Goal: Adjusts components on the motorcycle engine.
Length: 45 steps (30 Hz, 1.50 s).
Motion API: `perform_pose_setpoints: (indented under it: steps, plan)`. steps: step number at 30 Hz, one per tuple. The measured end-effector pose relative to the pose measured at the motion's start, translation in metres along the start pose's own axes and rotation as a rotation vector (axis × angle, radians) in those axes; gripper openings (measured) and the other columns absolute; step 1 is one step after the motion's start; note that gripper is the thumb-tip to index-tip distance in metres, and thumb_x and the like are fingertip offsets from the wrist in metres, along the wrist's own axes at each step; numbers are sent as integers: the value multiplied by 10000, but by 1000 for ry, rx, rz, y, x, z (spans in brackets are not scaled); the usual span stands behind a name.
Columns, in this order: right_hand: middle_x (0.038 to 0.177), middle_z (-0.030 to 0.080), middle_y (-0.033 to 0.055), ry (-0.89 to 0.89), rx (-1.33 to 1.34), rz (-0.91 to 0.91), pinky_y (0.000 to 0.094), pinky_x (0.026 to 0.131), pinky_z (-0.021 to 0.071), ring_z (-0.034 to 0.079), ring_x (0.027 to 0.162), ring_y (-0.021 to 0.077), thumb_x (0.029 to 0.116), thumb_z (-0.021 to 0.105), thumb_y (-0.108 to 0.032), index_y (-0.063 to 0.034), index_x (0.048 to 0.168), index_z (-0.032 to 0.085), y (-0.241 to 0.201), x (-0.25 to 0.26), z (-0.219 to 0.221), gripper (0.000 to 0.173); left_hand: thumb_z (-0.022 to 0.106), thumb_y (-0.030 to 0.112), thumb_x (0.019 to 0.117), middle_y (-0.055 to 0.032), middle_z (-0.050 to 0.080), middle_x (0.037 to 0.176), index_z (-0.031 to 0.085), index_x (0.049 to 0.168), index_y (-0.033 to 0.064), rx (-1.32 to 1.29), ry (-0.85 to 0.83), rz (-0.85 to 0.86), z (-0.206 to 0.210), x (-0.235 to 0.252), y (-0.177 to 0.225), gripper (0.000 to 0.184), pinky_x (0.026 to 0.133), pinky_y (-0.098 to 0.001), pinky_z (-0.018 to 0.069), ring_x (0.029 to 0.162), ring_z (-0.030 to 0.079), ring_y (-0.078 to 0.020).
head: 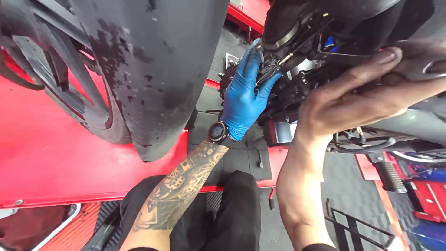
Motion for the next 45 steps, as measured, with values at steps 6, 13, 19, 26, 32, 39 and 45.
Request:
perform_pose_setpoints:
  steps: [6, 13, 19, 26, 32, 39, 45]
  plan:
    - [808, 562, 97, 156, 4, 58, 290, 671, 450, 534, 740, 111, 1017, 509, -8, 198, 1090, 505, 3, -4, 5, 219, 805, 119, 881, -307, 647, 1297, 653, 1237, -154, -36, 0, -7, 0, 0, 0, 474, 1012, -315, 546, 1182, 680, -315]
    - [821, 565, 77, 87, 87, 129, 241, 599, 491, 542, 667, 64, 1045, 508, -50, 95, 1092, 529, -10, -31, -10, 154, 805, 110, 879, -305, 656, 1281, 648, 1231, -162, -71, 2, -17, -2, 1, -1, 473, 1000, -329, 560, 1161, 691, -307]
    - [915, 661, 115, 87, 88, 64, 267, 712, 541, 655, 810, 104, 1042, 514, -106, 57, 1065, 584, -13, -56, -14, 179, 786, 114, 895, -299, 661, 1275, 644, 1243, -156, -53, -27, -23, -2, 0, -1, 462, 1001, -334, 558, 1157, 692, -306]
    - [908, 678, 137, -102, 45, -49, 384, 823, 501, 644, 897, 242, 1005, 522, -231, 4, 977, 717, -12, -71, -13, 306, 796, 116, 885, -304, 661, 1272, 649, 1230, -163, -48, -2, 8, -2, 1, -1, 467, 997, -326, 560, 1166, 690, -312]
    - [884, 659, 130, -254, 131, -125, 407, 824, 491, 633, 893, 260, 946, 598, -269, -27, 921, 686, 1, -65, -17, 258, 800, 121, 881, -308, 659, 1276, 647, 1239, -164, -37, -2, 2, -2, 1, -1, 483, 1018, -340, 550, 1182, 683, -330]
    - [905, 651, 63, -374, 213, 142, 266, 617, 576, 649, 711, 77, 1079, 515, -125, 66, 1136, 600, 6, 15, -19, 216, 790, 121, 894, -302, 656, 1281, 647, 1251, -152, -42, -14, -17, -2, 1, 0, 472, 1016, -319, 544, 1173, 684, -309]
    - [819, 632, 116, -105, -105, 28, 272, 644, 480, 603, 730, 110, 1038, 534, -46, 131, 1078, 589, 0, -1, -10, 190, 790, 116, 891, -304, 653, 1287, 658, 1245, -140, -29, -4, -7, -2, 1, 0, 457, 1014, -317, 545, 1178, 684, -313]
Point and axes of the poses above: each hand's wrist, its own x-axis towards the middle knuckle, its own z-axis out of the palm, y = z × x, the point moved 3 cm from there along x, towards the middle knuckle
